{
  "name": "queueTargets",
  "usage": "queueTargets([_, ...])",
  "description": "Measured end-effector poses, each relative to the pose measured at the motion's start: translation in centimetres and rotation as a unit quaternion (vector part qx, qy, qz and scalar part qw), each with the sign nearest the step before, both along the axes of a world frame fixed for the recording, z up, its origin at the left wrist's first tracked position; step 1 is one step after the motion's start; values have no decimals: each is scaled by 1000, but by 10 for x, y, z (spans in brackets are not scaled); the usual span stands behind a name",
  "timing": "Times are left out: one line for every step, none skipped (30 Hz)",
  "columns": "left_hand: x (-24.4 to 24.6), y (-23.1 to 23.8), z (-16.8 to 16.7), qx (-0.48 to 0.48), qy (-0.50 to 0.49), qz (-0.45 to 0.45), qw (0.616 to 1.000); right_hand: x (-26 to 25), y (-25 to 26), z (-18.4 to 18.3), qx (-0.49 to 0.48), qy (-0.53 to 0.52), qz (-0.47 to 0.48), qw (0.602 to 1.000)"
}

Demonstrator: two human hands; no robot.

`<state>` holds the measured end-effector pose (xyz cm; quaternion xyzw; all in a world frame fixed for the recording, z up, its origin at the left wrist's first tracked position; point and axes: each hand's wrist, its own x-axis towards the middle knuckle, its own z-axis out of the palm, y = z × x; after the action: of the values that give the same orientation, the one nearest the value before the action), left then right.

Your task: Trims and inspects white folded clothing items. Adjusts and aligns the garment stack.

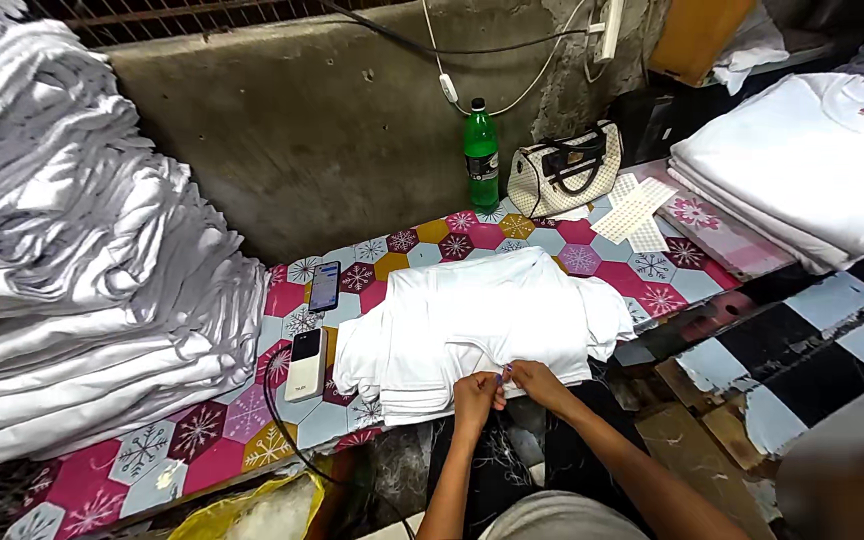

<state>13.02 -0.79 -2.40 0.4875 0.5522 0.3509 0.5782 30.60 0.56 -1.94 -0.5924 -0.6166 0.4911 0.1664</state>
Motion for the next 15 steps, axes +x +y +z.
queueTargets([0, -1, -1, 6, 10, -4, 1000, -1, 2, 0, -2, -10, -2, 1000])
queueTargets([-1, -1, -2, 11, 18, -8, 1000, -2, 3, 0, -7, -21, -3, 1000])
queueTargets([-1, -2, -2, 12, 24, -12, 1000, -2, 4, 0, -11, -29, -2, 1000])
queueTargets([-1, -3, -2, 13, 28, -15, 999, -2, 4, -1, -12, -31, -3, 999])
queueTargets([-2, -3, -2, 12, 32, -17, 999, -1, 4, -2, -12, -31, -4, 999])
queueTargets([-2, -4, -2, 10, 34, -18, 999, -1, 4, -3, -13, -31, -2, 999])
queueTargets([-2, -4, -3, 8, 34, -16, 999, 0, 3, -3, -14, -30, 0, 999])
queueTargets([-2, -4, -4, 8, 33, -16, 999, 1, 2, -3, -17, -29, 3, 999])
queueTargets([-3, -4, -4, 8, 33, -16, 999, 1, 1, -2, -18, -28, 7, 999])
queueTargets([-3, -3, -4, 11, 32, -17, 999, 1, 1, -2, -19, -27, 12, 999])
queueTargets([-2, -3, -4, 14, 33, -18, 999, 1, 1, -1, -20, -27, 17, 999])
queueTargets([-2, -3, -3, 19, 35, -20, 999, 0, 1, 0, -18, -29, 18, 999])
queueTargets([-2, -3, -3, 22, 36, -21, 999, -1, 2, 0, -14, -32, 16, 999])
queueTargets([-2, -3, -2, 23, 37, -20, 999, -2, 2, 0, -9, -34, 10, 999])
queueTargets([-2, -3, -2, 22, 38, -19, 999, -2, 2, 0, -5, -35, 4, 999])
